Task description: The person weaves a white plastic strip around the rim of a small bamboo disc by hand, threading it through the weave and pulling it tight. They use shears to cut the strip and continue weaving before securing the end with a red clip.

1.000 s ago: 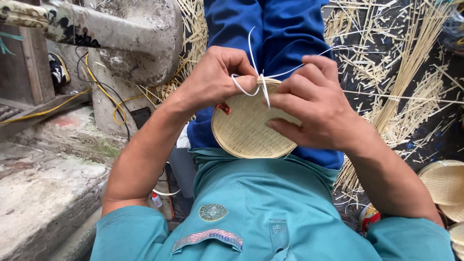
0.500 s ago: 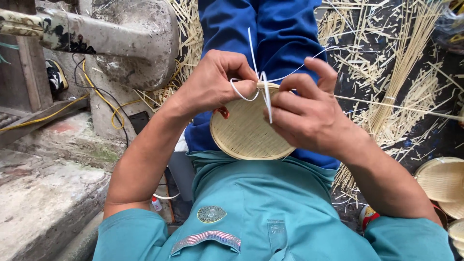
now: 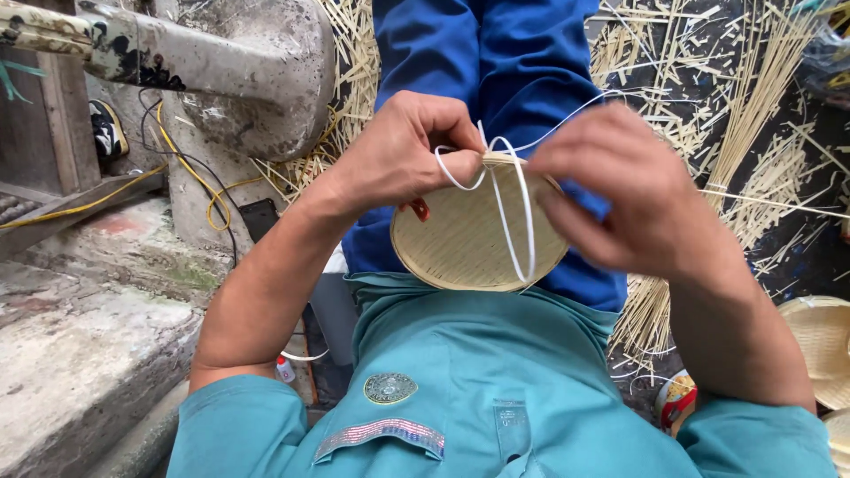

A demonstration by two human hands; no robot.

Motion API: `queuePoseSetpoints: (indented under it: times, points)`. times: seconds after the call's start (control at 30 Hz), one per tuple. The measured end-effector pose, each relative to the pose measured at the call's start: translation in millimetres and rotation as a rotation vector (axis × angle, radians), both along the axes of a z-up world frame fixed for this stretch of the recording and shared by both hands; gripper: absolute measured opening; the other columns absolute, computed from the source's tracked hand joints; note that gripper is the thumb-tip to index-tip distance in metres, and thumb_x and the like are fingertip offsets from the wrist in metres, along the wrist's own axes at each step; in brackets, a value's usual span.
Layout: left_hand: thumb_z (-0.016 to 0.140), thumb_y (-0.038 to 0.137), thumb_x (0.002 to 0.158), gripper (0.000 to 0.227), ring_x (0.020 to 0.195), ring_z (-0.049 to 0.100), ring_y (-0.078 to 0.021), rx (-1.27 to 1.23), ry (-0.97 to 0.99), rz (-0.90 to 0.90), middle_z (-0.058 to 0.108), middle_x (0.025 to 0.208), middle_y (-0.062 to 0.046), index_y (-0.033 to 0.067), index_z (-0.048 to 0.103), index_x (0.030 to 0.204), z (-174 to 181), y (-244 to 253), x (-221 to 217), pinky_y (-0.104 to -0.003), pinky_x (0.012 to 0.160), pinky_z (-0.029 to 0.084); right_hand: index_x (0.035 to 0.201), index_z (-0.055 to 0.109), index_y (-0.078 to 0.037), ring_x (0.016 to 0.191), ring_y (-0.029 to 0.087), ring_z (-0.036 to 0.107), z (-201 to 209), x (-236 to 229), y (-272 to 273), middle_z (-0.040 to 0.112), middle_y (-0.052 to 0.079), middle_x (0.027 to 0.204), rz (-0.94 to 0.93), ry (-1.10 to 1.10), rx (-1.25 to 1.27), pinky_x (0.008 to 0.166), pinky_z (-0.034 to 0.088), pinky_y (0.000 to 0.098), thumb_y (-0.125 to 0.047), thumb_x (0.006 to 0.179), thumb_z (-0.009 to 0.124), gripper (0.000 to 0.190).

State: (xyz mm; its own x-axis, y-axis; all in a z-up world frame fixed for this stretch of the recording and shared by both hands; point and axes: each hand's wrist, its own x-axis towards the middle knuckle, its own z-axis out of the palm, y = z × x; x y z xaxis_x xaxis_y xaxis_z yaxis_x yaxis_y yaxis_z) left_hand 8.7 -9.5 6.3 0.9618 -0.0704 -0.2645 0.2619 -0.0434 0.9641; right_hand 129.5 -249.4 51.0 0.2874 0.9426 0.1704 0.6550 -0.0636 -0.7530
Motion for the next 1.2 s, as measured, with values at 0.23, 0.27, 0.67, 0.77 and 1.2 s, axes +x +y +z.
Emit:
queuePoseSetpoints:
  times: [0.23,0.27,0.67,0.77,1.2]
  points:
    - [0.07,0.012,0.083,0.013,0.057,0.062,-0.0039,0.074,0.114,0.012,0.071,0.072,0.0,0.0011,0.074,0.087,28.1,-9.1,4.1,-0.023,0.043,0.053,0.107,0.075,-0.004,0.08,0.016,0.073,-25.6,-5.2,22.4,0.075,0.007,0.091,-0.127,0.347,-0.232,0.065,0.057,0.0295,-0.014,0.093,0.075,0.018]
    - [0.071,0.013,0.084,0.014,0.058,0.062,-0.0039,0.051,0.082,0.002,0.071,0.073,-0.001,0.0004,0.074,0.088,21.7,-7.9,2.8,-0.023,0.043,0.053,0.106,0.074,-0.003,0.081,0.015,0.073,-30.0,-8.1,21.5,0.073,0.007,0.091,-0.148,0.324,-0.201,0.067,0.058,0.0293,-0.015,0.095,0.075,0.016]
    - [0.073,0.016,0.085,0.025,0.079,0.074,-0.0101,0.119,0.053,-0.036,0.076,0.085,-0.002,0.0034,0.068,0.106,14.9,-3.0,7.0,-0.025,0.066,0.061,0.101,0.074,-0.002,0.077,0.019,0.068,-36.6,-15.5,28.0,0.068,0.009,0.088,-0.182,0.19,-0.134,0.064,0.054,0.0318,-0.011,0.092,0.077,0.013]
    - [0.071,0.015,0.085,0.017,0.072,0.073,-0.0115,0.143,0.087,-0.036,0.075,0.081,-0.003,0.0006,0.073,0.094,25.8,-4.4,10.0,-0.028,0.06,0.059,0.101,0.075,-0.003,0.077,0.021,0.068,-33.7,-16.8,28.3,0.069,0.01,0.089,-0.182,0.138,-0.125,0.064,0.055,0.0327,-0.009,0.093,0.077,0.011]
    - [0.074,0.012,0.083,0.013,0.066,0.067,-0.0068,0.081,0.099,0.048,0.073,0.076,-0.004,-0.0009,0.074,0.086,2.0,-2.0,6.5,-0.025,0.055,0.056,0.114,0.064,0.001,0.109,0.03,0.068,-16.2,-19.3,28.9,0.067,0.015,0.119,0.098,-0.568,0.113,0.095,0.055,0.0435,-0.01,0.087,0.075,0.031]
